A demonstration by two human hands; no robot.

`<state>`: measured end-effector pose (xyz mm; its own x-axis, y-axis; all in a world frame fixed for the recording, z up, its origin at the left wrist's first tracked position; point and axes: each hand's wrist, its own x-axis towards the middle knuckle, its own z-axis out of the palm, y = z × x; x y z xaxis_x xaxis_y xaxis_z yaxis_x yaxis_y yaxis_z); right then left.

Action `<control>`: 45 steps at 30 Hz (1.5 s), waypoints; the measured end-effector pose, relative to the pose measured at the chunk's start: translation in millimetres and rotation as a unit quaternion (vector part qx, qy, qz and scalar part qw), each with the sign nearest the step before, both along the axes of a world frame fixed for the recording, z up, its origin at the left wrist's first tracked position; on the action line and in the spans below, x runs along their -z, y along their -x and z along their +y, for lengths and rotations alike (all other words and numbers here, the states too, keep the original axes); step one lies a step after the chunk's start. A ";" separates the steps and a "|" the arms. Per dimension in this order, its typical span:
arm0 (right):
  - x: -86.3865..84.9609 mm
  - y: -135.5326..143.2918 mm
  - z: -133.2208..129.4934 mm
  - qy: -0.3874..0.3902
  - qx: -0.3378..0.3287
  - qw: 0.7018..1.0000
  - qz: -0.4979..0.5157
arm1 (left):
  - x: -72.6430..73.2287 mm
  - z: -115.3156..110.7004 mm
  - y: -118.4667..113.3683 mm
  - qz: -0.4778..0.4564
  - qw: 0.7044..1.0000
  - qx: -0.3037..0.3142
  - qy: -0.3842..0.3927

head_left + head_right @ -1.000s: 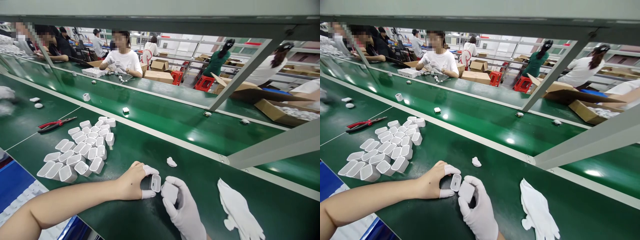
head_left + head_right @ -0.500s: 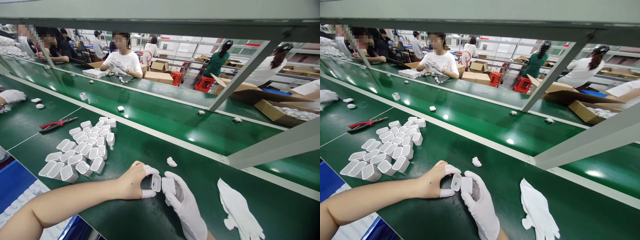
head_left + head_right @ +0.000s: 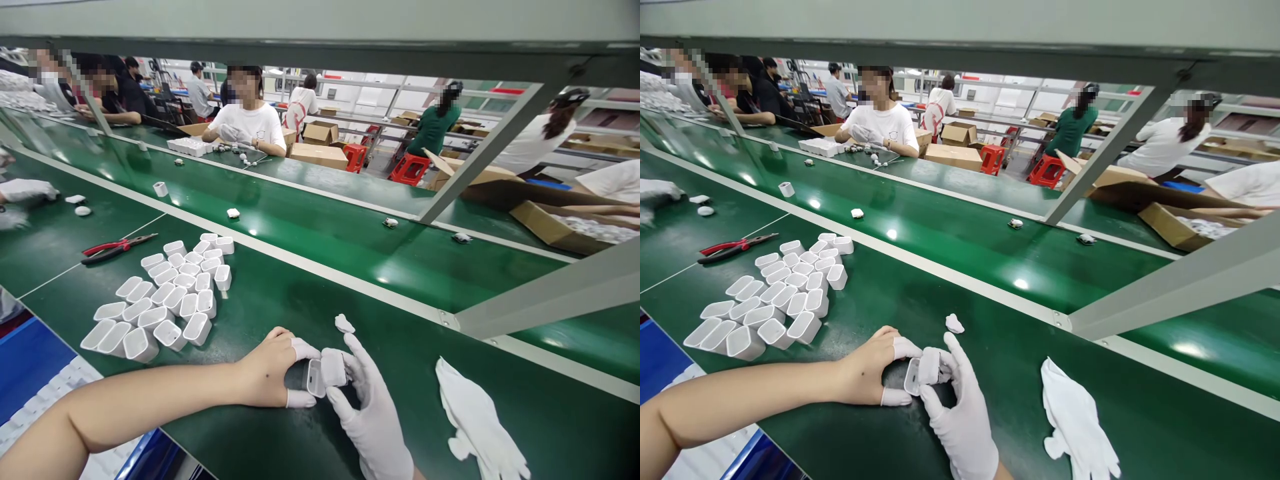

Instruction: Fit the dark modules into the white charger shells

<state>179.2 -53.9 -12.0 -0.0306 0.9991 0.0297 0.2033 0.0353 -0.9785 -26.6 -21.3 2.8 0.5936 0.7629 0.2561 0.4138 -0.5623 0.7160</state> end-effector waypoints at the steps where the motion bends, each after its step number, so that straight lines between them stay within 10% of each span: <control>1: 0.4 0.7 0.0 0.001 0.005 1.000 0.018 | 0.1 -0.2 0.0 0.001 1.000 0.000 0.001; 22: -6.4 1.4 -0.7 -0.240 -0.102 0.948 -0.182 | 3.6 -0.4 -1.3 0.014 1.000 -0.010 -0.006; 45: -11.9 6.3 -2.5 -0.299 -0.078 0.920 -0.239 | 0.2 -0.4 -2.4 0.030 0.999 0.001 -0.013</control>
